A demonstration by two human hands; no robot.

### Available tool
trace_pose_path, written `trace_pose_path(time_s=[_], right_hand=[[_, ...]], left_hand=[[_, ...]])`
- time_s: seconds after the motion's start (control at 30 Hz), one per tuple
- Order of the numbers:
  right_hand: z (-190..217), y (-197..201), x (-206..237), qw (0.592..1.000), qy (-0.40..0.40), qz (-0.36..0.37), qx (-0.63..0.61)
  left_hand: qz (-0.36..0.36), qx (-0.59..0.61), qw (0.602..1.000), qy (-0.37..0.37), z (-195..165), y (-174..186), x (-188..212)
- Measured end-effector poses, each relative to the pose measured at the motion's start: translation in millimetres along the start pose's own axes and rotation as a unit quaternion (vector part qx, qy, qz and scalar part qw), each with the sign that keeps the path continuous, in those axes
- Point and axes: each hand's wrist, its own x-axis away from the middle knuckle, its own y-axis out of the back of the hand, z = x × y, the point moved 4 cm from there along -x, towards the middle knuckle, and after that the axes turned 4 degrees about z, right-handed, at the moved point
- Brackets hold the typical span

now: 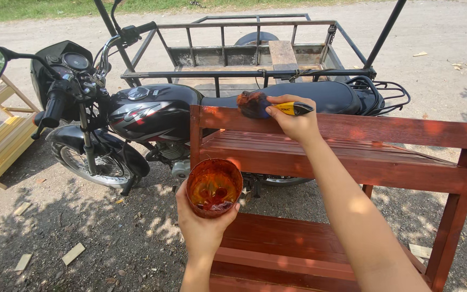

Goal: The person applies reddish-brown paint to a wooden shelving unit using a paintbrush. They hold a small container of paint in one hand and brush the slats and frame of the unit, moving around the piece to cover different sections.

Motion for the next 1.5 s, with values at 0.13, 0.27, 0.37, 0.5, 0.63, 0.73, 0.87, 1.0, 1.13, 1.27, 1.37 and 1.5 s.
trace_pose_path(time_s=[0.13, 0.27, 0.37, 0.5, 0.63, 0.73, 0.87, 1.0, 1.13, 1.27, 1.37, 1.5], right_hand=[[1, 88, 38, 0.997, -0.001, -0.074, 0.027], [-3, 151, 86, 0.977, -0.107, -0.170, 0.071], [-12, 137, 96, 0.976, -0.099, -0.183, -0.058], [-25, 47, 69, 0.971, -0.105, -0.136, -0.169], [-6, -65, 29, 0.987, -0.044, -0.053, -0.142], [14, -128, 19, 0.988, -0.008, -0.023, -0.153], [21, -127, 34, 0.992, -0.014, -0.025, -0.123], [9, -36, 66, 0.998, -0.022, -0.045, -0.026], [-10, 79, 116, 0.990, -0.046, -0.134, 0.013], [-32, 186, 165, 0.965, -0.082, -0.232, 0.090], [-42, 253, 194, 0.954, -0.054, -0.270, 0.115], [-43, 326, 223, 0.934, -0.037, -0.320, 0.154]], left_hand=[[0.012, 0.017, 1.000, -0.003, 1, -13, -5], [0.017, 0.017, 1.000, -0.014, 0, -12, -7], [0.017, 0.011, 1.000, 0.008, 3, -8, -10], [0.012, -0.022, 1.000, 0.009, 5, 5, -10], [-0.003, -0.016, 1.000, 0.013, 9, 24, -7], [-0.022, -0.041, 0.999, 0.011, 11, 36, -7], [-0.016, -0.034, 0.999, -0.002, 9, 35, -7], [-0.005, -0.021, 1.000, -0.011, -1, 13, -4], [0.023, 0.006, 1.000, -0.016, -12, -22, 3], [0.053, 0.022, 0.998, -0.017, -23, -57, 15], [0.085, 0.050, 0.995, -0.016, -32, -79, 24], [0.127, 0.056, 0.990, -0.026, -48, -101, 38]])
